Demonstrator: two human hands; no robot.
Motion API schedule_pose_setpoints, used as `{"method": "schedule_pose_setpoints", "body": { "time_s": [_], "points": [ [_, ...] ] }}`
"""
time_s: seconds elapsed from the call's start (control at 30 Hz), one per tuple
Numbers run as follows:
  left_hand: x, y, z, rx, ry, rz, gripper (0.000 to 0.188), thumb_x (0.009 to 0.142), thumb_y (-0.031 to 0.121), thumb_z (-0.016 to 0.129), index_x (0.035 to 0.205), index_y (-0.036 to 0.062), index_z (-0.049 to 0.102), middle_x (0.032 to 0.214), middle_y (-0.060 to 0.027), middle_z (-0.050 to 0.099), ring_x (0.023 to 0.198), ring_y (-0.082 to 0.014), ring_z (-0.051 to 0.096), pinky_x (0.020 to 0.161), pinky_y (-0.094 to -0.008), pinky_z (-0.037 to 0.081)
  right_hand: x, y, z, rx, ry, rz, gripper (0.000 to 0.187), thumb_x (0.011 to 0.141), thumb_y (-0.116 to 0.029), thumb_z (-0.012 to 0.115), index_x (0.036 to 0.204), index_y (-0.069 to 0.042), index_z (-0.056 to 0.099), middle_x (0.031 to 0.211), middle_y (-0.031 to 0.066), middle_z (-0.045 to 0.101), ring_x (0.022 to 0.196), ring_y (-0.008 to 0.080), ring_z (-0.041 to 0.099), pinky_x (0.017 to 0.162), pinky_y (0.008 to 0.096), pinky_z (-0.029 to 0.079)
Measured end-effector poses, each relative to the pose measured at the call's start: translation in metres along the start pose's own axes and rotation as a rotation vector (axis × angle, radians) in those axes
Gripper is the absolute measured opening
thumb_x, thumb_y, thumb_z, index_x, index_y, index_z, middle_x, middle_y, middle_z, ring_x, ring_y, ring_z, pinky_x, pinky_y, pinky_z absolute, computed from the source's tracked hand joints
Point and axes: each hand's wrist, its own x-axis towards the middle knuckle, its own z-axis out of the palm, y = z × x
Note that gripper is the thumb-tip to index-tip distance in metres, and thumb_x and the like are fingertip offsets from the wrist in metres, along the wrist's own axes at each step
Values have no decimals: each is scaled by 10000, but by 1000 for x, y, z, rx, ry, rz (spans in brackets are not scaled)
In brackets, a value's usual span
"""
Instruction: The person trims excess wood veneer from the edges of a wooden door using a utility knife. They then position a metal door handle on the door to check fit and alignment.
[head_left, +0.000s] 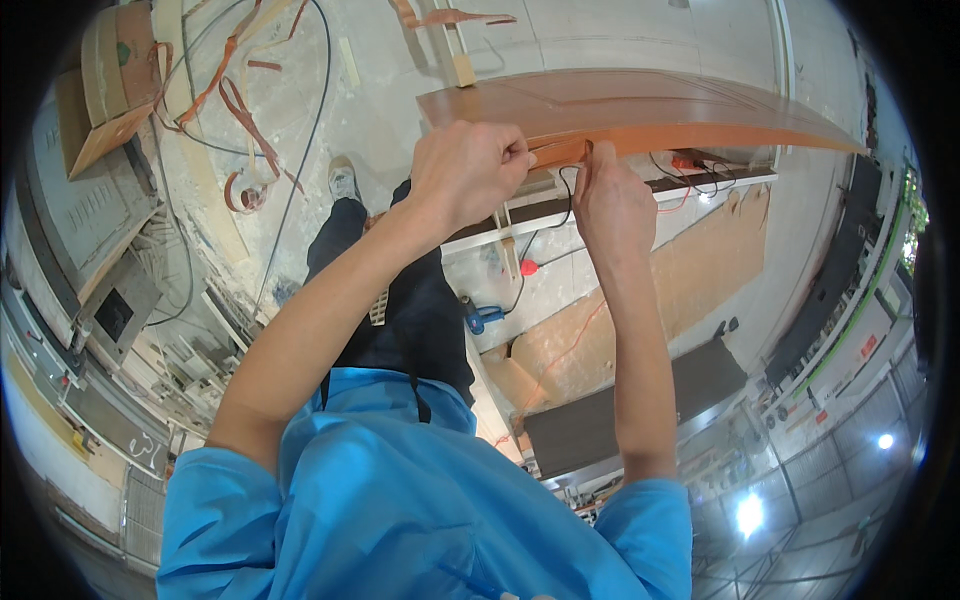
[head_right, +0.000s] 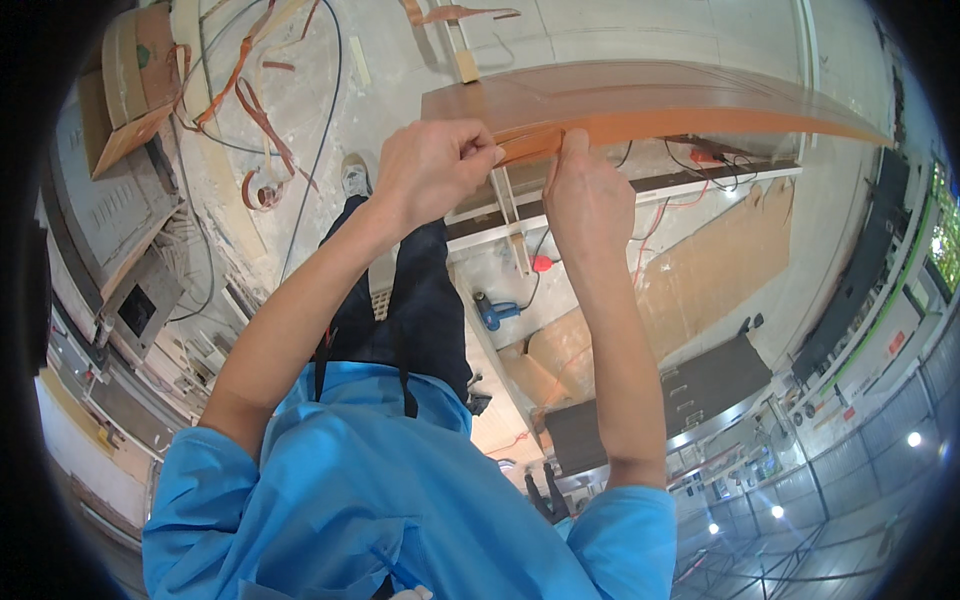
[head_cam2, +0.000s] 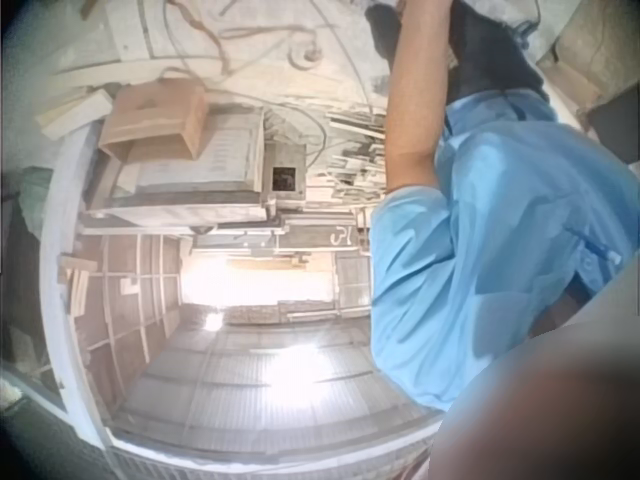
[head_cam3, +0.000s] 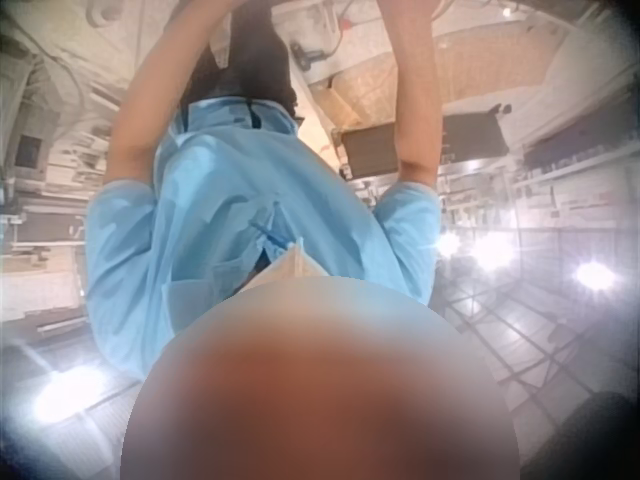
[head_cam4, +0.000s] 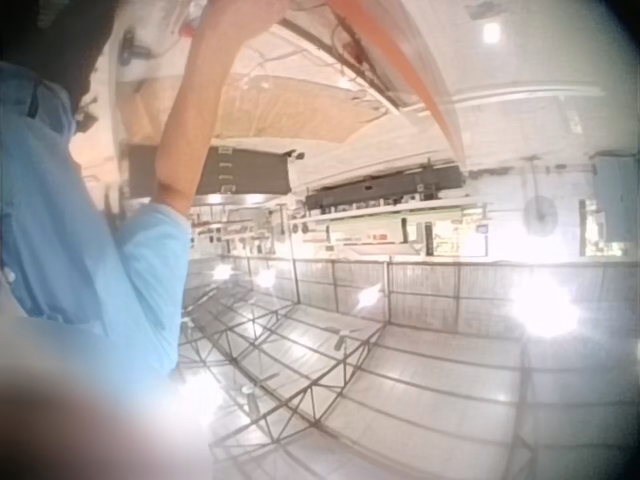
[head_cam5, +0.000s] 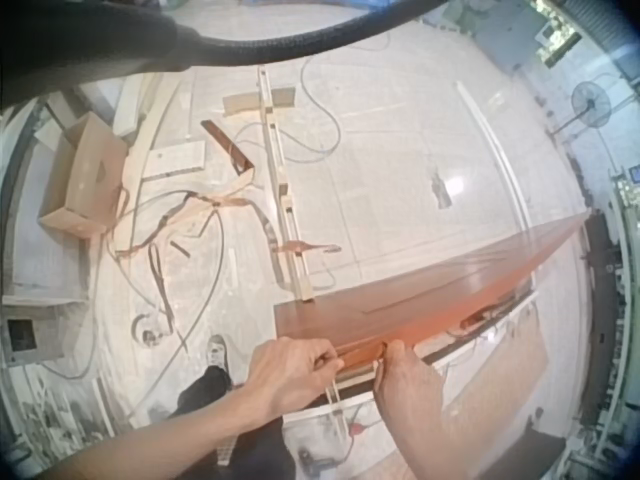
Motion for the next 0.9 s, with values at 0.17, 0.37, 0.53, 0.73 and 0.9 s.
{"method": "schedule_pose_setpoints", "body": {
  "time_s": [0.17, 0.37, 0.53, 0.73, 0.9],
  "points": [
    [0, 0, 1, -11, -6, -18, 236, 930, 333, 683, 895, 113, 762, 756, -78, 738, 709, -283, 709, 654, -404, 525, 2, -1, -1, 2, -45, 26, 180, 987, -202, 601, 964, -26, 574, 830, 204, 702, 783, 420, 706, 677, 523, 551],
    [-3, 1, 0, -20, 6, -5, 220, 927, 320, 685, 908, 117, 768, 758, -83, 742, 710, -299, 710, 653, -413, 531, 0, -1, -2, 1, -62, 21, 180, 991, -197, 592, 965, -21, 572, 829, 213, 697, 771, 428, 697, 672, 524, 546],
    [-4, -1, 3, 18, 35, 23, 210, 923, 305, 690, 889, 113, 768, 730, -89, 732, 688, -299, 709, 633, -407, 528, 0, 2, 0, 23, -56, 4, 183, 994, -192, 585, 948, -15, 567, 802, 222, 688, 759, 430, 689, 667, 532, 538],
    [-3, -3, 5, 8, 49, 39, 213, 924, 301, 691, 878, 107, 766, 702, -85, 723, 654, -291, 703, 612, -397, 526, 1, 5, 3, 12, -51, -18, 189, 994, -192, 584, 944, -11, 572, 787, 221, 688, 769, 427, 694, 677, 534, 544],
    [-4, -3, 5, -1, 45, 42, 206, 929, 291, 688, 879, 105, 759, 691, -82, 717, 643, -282, 701, 603, -398, 526, 2, 7, 1, 2, -91, -14, 194, 994, -199, 588, 956, -9, 577, 797, 224, 694, 784, 429, 699, 686, 536, 549]
  ]
}}
